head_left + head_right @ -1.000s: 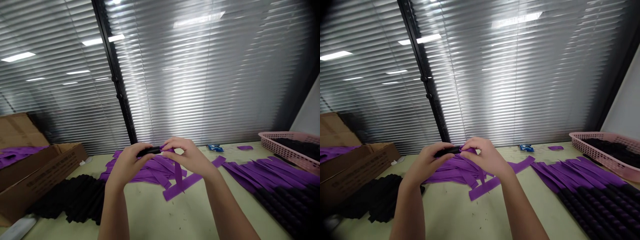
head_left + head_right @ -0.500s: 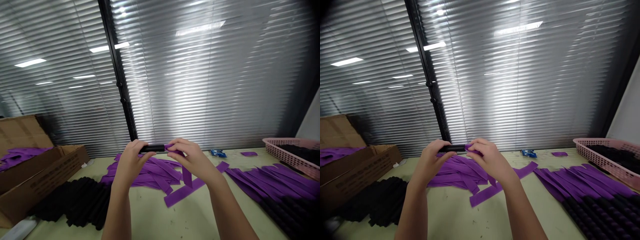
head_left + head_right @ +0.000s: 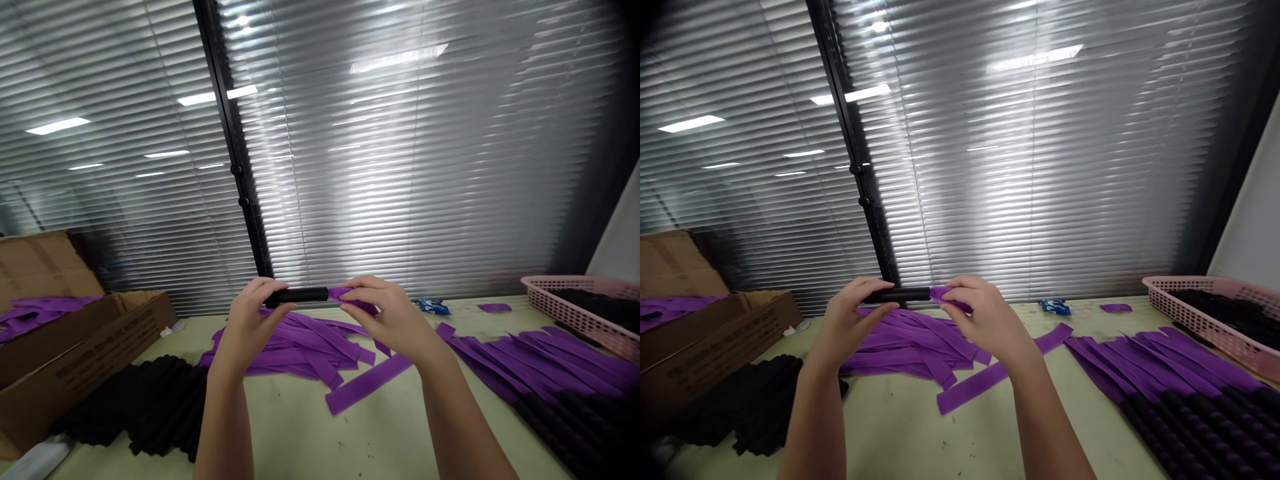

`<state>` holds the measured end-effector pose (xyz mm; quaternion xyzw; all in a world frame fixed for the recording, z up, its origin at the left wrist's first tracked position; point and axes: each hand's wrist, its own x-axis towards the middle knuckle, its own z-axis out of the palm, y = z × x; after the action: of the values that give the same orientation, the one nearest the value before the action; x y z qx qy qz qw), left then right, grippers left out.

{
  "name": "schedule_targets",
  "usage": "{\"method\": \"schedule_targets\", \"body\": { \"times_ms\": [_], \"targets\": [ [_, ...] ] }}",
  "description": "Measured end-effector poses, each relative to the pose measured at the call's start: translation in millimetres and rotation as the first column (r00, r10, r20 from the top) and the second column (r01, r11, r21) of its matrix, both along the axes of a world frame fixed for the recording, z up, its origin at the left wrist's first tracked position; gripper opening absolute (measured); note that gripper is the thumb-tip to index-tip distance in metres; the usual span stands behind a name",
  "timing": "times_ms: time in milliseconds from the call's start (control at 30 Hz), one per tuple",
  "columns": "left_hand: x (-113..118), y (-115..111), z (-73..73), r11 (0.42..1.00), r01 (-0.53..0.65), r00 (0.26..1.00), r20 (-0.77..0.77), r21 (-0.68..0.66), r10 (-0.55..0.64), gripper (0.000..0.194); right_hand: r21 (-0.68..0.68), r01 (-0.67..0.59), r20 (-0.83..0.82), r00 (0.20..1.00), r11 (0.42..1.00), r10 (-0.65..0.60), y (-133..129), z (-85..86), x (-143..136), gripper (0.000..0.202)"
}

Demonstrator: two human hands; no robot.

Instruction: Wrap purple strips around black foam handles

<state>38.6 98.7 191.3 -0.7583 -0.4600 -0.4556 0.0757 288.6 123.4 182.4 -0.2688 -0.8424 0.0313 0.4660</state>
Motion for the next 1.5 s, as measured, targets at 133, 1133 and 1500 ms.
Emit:
{"method": "schedule_targets", "body": {
  "times_ms": [133,1133,1500],
  "targets": [
    [-7.7,-2.2,-2.8,0.989,0.147,0.976,0.162,-0.016,-0.142,0.023,0.022,0.025,-0.034,0.999,0.999,-0.024,0.6,0.3,2.3,0.015],
    [59.4,0.3,-5.3,0.891,0.420,0.069,0.973,0.173,-0.222,0.034,0.094,0.000,-0.437,0.898,0.996,0.042,-9.2,4.4,-8.9,0.009],
    [68.8,3.9,-13.0,0.953,0.246,0.387,0.883,0.178,-0.265,0.026,0.024,0.254,-0.168,0.954,0.967,-0.247,1.9,-2.2,-2.0,0.017]
  ]
}}
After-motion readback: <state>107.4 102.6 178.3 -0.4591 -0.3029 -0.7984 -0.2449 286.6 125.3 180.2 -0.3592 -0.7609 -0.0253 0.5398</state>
